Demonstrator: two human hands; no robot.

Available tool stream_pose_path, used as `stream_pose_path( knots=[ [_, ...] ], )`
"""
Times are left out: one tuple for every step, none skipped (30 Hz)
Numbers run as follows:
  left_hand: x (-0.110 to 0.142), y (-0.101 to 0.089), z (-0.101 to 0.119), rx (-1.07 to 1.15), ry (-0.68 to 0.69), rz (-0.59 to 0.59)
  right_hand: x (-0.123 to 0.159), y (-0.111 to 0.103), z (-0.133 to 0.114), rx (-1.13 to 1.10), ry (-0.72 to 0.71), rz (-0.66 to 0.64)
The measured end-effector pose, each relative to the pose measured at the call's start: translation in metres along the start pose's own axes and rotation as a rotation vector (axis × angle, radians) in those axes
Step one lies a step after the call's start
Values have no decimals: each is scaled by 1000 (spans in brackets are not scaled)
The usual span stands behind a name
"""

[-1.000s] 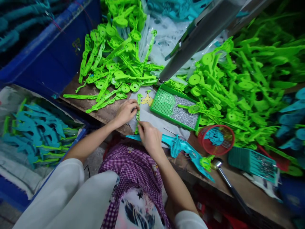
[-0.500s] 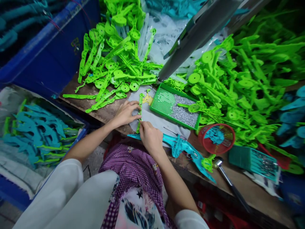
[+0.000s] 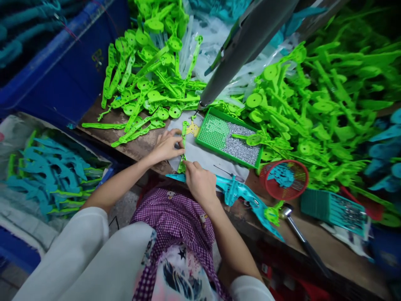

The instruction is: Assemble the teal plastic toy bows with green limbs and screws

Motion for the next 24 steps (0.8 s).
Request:
stream_pose_path(
  knots=[
    [0,0,0,0,-4,8,0,-1,3,-11,-13,-5],
    [1,1,0,2,-6,12,-1,-1,6,-22,-26,-8],
    [1,1,1,5,-4,12,-1,0,8,-29,-37,-8],
    [1,1,1,9,0,12,0,1,10,-30,-44,-4],
    [2,1,1,12,5,12,0,2,11,-26,-45,0],
    [2,1,1,14,9,12,1,4,12,-21,-42,4],
    [2,1,1,15,8,12,2,6,12,-18,-38,8],
    [2,1,1,16,4,12,3,8,13,-22,-37,11],
    [2,1,1,15,-1,12,3,9,13,-32,-40,13],
    [2,1,1,15,-6,10,4,10,14,-47,-47,14],
    [2,1,0,15,-6,9,5,11,14,-61,-55,15],
    [2,1,0,16,-3,8,5,11,15,-72,-63,17],
    [2,1,-1,19,3,8,5,11,16,-75,-71,18],
    [2,0,-1,22,9,7,5,11,17,-71,-75,19],
    [2,0,-2,24,11,7,5,11,17,-58,-74,20],
    [2,0,-2,26,10,7,5,12,18,-38,-68,18],
    [2,0,-2,26,8,8,5,12,18,-11,-59,17],
    [2,0,-2,26,5,8,4,13,17,21,-49,14],
    [2,0,-2,25,1,8,4,15,17,55,-41,9],
    [2,1,-1,24,-2,7,4,16,16,91,-36,4],
    [2,1,-1,23,-5,5,4,18,16,126,-37,0],
    [2,1,0,20,-8,2,4,19,15,160,-45,-1],
    [3,1,1,15,-11,1,4,20,15,191,-60,1],
    [3,0,1,9,-11,0,4,20,15,219,-82,7]
  ],
)
Point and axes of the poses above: each hand's wrist, its own x-axis away from the middle knuckle, its own y-axis out of the palm, z = x × y, the point moved 1 cm from there along -x, towards the middle knuckle, and after that the axes turned 13 degrees about x, right-handed, at the moved point
